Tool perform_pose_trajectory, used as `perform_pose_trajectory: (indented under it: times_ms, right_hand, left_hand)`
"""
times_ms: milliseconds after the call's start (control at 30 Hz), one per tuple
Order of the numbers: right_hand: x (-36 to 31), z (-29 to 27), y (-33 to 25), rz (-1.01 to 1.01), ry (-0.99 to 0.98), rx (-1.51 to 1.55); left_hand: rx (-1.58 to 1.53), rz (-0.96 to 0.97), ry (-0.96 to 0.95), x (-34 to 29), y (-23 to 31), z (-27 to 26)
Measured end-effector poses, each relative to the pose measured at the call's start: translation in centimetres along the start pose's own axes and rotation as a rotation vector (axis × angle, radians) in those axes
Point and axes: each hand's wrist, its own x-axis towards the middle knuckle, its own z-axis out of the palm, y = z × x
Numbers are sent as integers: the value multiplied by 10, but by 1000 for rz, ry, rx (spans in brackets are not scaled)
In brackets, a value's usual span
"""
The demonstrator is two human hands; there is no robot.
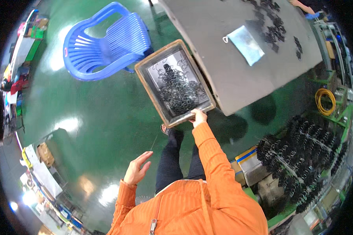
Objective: The person hangs small black metal components onto the hooks of a rotating vertical rack by hand and subsequently handles bins of small metal scraps.
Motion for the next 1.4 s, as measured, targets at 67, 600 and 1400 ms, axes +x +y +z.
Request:
perform_pose_trajectory:
  times_ms: [67,600,1400]
  right_hand:
    - [-6,-1,1,-70,14,-47]
    - [-145,49,142,120,-261,-776]
    - [135,55,30,55,50,-138]
  left_hand:
    - [-56,-22,-1,-1,-6,1]
    - [-1197,-722,908,-49,-201,97]
    - [-1333,-767,1069,-107,-288,92]
